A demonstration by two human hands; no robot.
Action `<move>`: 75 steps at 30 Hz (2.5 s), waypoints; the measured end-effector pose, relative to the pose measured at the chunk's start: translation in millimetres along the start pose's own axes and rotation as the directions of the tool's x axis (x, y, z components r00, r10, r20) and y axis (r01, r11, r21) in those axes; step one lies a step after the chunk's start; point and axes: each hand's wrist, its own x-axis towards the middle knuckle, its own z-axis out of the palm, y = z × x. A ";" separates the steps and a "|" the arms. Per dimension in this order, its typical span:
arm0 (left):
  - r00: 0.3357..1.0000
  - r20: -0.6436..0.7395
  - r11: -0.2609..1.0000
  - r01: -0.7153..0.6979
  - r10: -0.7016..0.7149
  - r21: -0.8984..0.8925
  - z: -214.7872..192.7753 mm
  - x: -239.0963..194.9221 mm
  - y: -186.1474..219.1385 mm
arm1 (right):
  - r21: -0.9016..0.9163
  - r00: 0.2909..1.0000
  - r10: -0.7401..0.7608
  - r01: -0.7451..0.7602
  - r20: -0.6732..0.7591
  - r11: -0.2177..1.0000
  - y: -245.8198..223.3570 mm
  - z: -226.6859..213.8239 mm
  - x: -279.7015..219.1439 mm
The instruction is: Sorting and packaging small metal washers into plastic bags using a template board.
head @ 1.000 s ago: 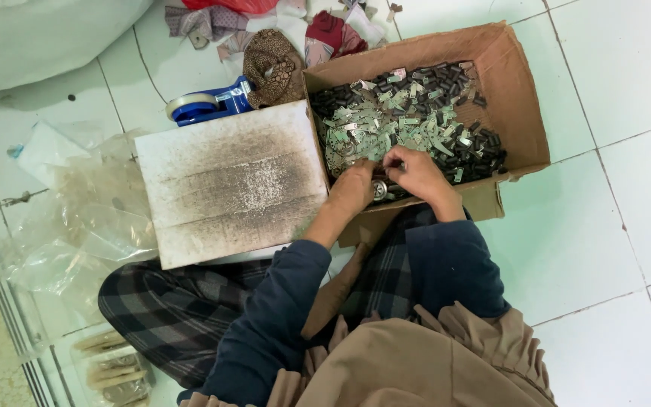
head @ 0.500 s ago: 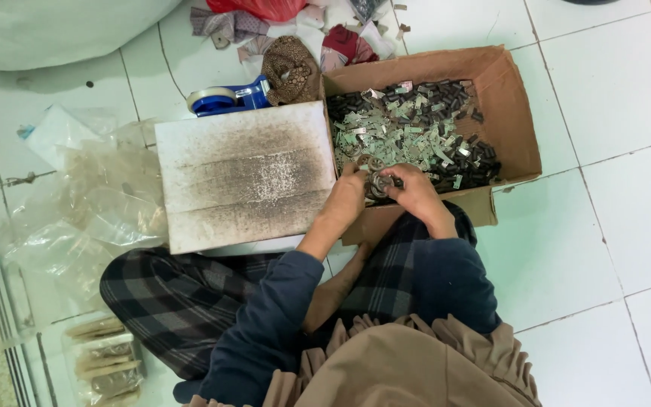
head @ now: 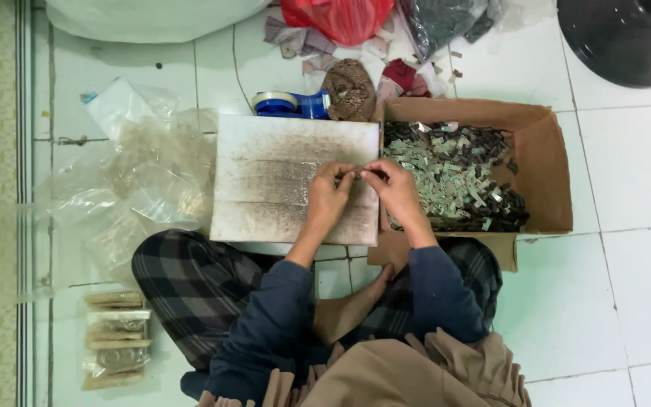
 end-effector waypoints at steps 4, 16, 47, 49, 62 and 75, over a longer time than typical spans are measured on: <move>0.994 -0.111 0.997 0.004 0.005 0.077 -34.4 32.0 -8.7 | -0.126 0.993 -0.119 0.115 -0.024 0.985 -8.5 54.6 59.7; 0.932 -0.091 0.790 -0.242 0.350 0.564 -37.5 47.8 -78.5 | -0.357 0.993 -0.038 -0.006 -0.114 0.934 -24.3 101.5 83.2; 0.876 0.474 0.449 -0.461 0.091 0.765 208.5 46.7 -77.7 | -0.356 0.933 0.356 -0.351 -0.052 0.866 156.0 -56.0 8.8; 0.874 0.457 0.511 -0.472 0.165 0.718 203.2 45.5 -72.8 | -0.223 0.934 0.343 -0.357 -0.100 0.907 145.8 -61.2 7.2; 0.923 -0.164 0.787 -0.194 0.349 0.586 47.2 39.1 -36.5 | -0.052 0.985 0.009 -0.018 -0.171 0.998 21.0 18.9 60.0; 0.904 -0.126 0.569 -0.144 0.408 0.810 26.0 48.8 -80.7 | -0.514 0.989 -0.093 0.022 -0.113 0.857 25.4 54.2 98.3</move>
